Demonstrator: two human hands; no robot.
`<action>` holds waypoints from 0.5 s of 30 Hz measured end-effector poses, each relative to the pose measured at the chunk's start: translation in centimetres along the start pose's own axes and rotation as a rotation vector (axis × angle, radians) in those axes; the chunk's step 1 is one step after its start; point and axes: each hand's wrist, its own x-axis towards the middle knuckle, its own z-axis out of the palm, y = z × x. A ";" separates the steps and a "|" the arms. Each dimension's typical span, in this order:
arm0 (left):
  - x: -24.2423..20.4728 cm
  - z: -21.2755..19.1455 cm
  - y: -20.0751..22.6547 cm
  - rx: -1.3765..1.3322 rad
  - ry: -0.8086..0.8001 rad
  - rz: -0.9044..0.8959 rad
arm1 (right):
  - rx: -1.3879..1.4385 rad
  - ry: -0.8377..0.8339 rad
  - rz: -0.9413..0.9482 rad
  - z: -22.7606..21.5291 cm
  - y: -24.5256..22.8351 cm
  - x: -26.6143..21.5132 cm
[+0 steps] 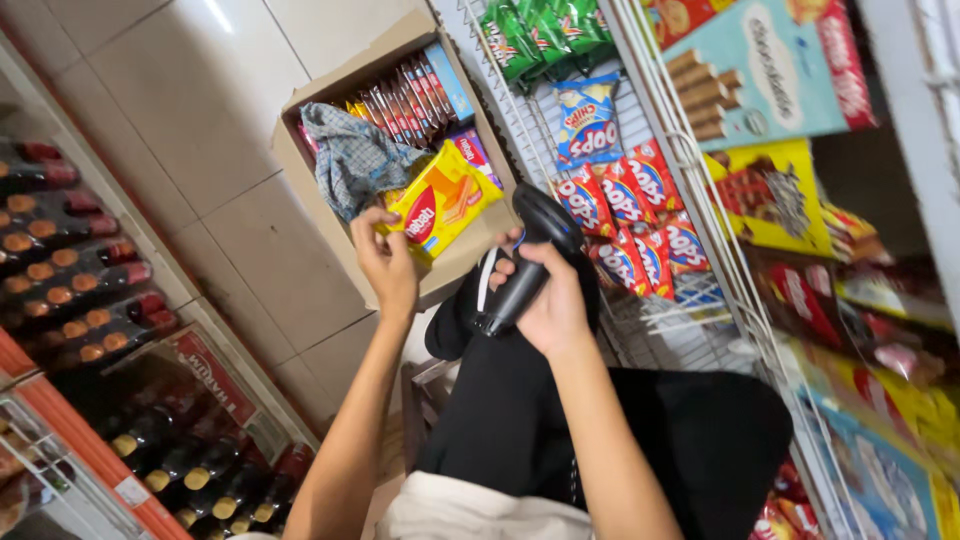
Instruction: The person scans snacks with a handheld scanner and places them onto shelves, occasionally using a cloth to wipe the shelves.
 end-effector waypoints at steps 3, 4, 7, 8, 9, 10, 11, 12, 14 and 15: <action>0.2 0.2 3.2 -0.269 -0.106 0.076 | -0.142 -0.028 -0.164 -0.5 -0.2 -1.7; 0.0 0.3 4.3 -0.321 -0.160 0.049 | -0.136 -0.032 -0.176 -0.6 -0.3 -2.5; -1.6 1.9 7.8 -0.383 -0.305 -0.053 | -0.213 -0.048 -0.344 -0.3 -0.8 -5.7; -2.4 2.7 9.0 -0.388 -0.322 -0.036 | -0.236 -0.097 -0.397 0.0 -1.1 -7.2; -3.2 3.5 10.1 -0.501 -0.393 -0.170 | -0.258 -0.145 -0.450 0.4 -1.3 -8.6; -4.3 4.1 11.2 -0.609 -0.463 -0.317 | -0.252 -0.148 -0.466 0.7 -1.4 -10.0; -5.2 4.7 12.1 -0.611 -0.479 -0.310 | -0.422 -0.168 -0.569 1.0 -1.4 -11.3; -6.2 5.1 13.0 -0.831 -0.616 -0.468 | -0.590 -0.178 -0.668 1.0 -1.3 -12.6; -8.3 6.2 14.5 -1.046 -0.766 -0.634 | -0.783 -0.134 -0.726 0.7 -1.1 -14.9; -9.2 6.8 15.0 -1.125 -0.840 -0.749 | -0.984 -0.090 -0.764 0.5 -1.1 -16.0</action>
